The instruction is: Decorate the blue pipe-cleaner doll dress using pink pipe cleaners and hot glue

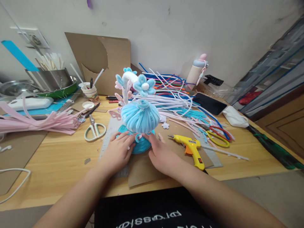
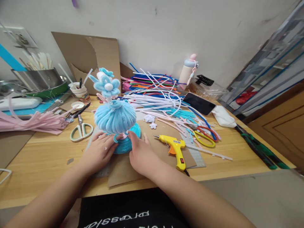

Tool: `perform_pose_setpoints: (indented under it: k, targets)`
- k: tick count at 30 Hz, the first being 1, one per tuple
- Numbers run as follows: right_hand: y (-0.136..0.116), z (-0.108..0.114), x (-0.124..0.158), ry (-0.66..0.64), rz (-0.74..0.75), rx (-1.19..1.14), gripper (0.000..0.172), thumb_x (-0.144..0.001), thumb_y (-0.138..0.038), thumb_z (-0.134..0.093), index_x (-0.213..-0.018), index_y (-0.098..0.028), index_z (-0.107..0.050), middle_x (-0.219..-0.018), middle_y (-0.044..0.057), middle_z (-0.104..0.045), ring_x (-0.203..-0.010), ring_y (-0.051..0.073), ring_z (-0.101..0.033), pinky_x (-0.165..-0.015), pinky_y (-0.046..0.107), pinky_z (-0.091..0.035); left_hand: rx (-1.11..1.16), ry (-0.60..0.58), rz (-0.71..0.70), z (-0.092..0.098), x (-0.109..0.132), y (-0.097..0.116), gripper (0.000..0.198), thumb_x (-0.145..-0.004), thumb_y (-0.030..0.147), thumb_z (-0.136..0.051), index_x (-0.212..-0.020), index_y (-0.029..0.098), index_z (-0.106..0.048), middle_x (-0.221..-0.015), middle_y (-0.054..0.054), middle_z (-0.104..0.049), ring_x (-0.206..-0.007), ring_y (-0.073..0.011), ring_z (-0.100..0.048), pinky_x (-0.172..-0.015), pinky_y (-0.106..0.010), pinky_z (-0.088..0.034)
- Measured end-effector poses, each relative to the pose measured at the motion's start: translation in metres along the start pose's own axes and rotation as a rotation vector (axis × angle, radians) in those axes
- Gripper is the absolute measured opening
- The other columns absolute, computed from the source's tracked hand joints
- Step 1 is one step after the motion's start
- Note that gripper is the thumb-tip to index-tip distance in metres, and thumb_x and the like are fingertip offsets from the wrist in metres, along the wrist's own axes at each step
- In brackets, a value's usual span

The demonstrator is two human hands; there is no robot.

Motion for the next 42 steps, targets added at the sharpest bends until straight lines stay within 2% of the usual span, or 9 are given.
perform_pose_setpoints:
  k: [4,8,12,15,18,20,23,30,42]
  targets:
    - [0.001,-0.001,-0.001,-0.025,-0.002,0.01,0.064,-0.076,-0.001,-0.034,-0.139,-0.015,-0.028,-0.142,0.012,-0.043,-0.132,0.023,-0.038,-0.113,0.056,-0.011,-0.011,-0.014,-0.027,0.001,-0.001,0.0,0.027,-0.094,0.026,-0.037,-0.111,0.025,-0.058,-0.119,-0.002,-0.065,-0.111,-0.0233,-0.056,-0.093,-0.043,-0.031]
    - [0.0,0.0,-0.002,-0.027,-0.014,-0.001,0.065,-0.076,0.0,-0.034,-0.139,-0.015,-0.026,-0.139,0.012,-0.046,-0.129,0.023,-0.041,-0.113,0.057,-0.009,-0.01,-0.003,0.041,-0.001,-0.002,0.0,0.025,-0.093,0.024,-0.039,-0.11,0.018,-0.057,-0.105,-0.008,-0.069,-0.107,-0.0251,-0.058,-0.092,-0.043,-0.032]
    - [-0.002,0.006,-0.004,0.046,-0.038,-0.08,0.057,-0.079,-0.003,-0.035,-0.133,-0.018,-0.036,-0.132,0.01,-0.053,-0.123,0.022,-0.047,-0.11,0.052,-0.023,-0.005,0.045,0.087,-0.004,-0.005,0.002,0.024,-0.09,0.025,-0.044,-0.107,0.019,-0.06,-0.101,-0.008,-0.07,-0.105,-0.0266,-0.058,-0.089,-0.043,-0.034]
    - [-0.001,0.011,-0.012,0.127,-0.043,-0.12,0.043,-0.083,-0.009,-0.04,-0.125,-0.019,-0.047,-0.124,0.011,-0.058,-0.113,0.021,-0.053,-0.099,0.042,-0.038,0.002,0.059,0.056,-0.004,-0.006,0.005,0.025,-0.09,0.024,-0.043,-0.107,0.022,-0.061,-0.107,-0.004,-0.069,-0.105,-0.0261,-0.057,-0.092,-0.044,-0.033]
    - [0.004,0.012,-0.025,0.173,-0.123,-0.16,0.024,-0.084,-0.018,-0.049,-0.106,-0.017,-0.058,-0.101,0.008,-0.066,-0.092,0.02,-0.06,-0.081,0.033,-0.046,0.003,0.072,0.036,-0.003,-0.004,0.007,0.025,-0.091,0.024,-0.042,-0.105,0.023,-0.063,-0.112,-0.003,-0.068,-0.105,-0.0257,-0.058,-0.094,-0.045,-0.031]
    - [0.008,0.012,-0.034,0.182,-0.184,-0.179,0.016,-0.085,-0.022,-0.049,-0.092,-0.016,-0.062,-0.083,0.003,-0.067,-0.077,0.017,-0.061,-0.069,0.027,-0.045,0.0,0.082,0.029,-0.003,-0.003,0.008,0.026,-0.091,0.024,-0.042,-0.105,0.023,-0.064,-0.112,-0.004,-0.068,-0.104,-0.0256,-0.058,-0.093,-0.045,-0.032]
    - [0.012,0.013,-0.045,0.191,-0.207,-0.146,0.025,-0.088,-0.024,-0.044,-0.075,-0.015,-0.063,-0.07,0.001,-0.065,-0.07,0.016,-0.059,-0.061,0.023,-0.041,0.002,0.096,0.022,-0.002,-0.003,0.009,0.026,-0.09,0.025,-0.043,-0.105,0.023,-0.064,-0.112,-0.005,-0.068,-0.104,-0.0255,-0.059,-0.092,-0.045,-0.033]
    - [0.009,0.01,-0.051,0.189,-0.192,-0.014,0.012,-0.079,-0.027,-0.059,-0.076,-0.017,-0.065,-0.075,0.004,-0.067,-0.071,0.018,-0.06,-0.06,0.025,-0.039,0.011,0.075,0.023,0.0,-0.002,0.007,0.028,-0.09,0.025,-0.043,-0.109,0.025,-0.064,-0.115,-0.004,-0.068,-0.107,-0.0271,-0.059,-0.094,-0.048,-0.033]
    - [0.014,-0.005,-0.055,0.141,-0.106,0.148,0.021,-0.087,-0.029,-0.05,-0.083,-0.018,-0.067,-0.088,0.009,-0.071,-0.084,0.023,-0.064,-0.068,0.029,-0.044,0.018,0.077,0.011,0.0,-0.002,0.007,0.029,-0.088,0.023,-0.044,-0.108,0.025,-0.065,-0.116,-0.004,-0.067,-0.108,-0.0276,-0.059,-0.094,-0.049,-0.034]
Point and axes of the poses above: each hand's wrist, its own x-axis away from the middle knuckle, its own z-axis out of the back of the hand, y = z × x, the point moved 2 cm from there along -x, towards the middle knuckle
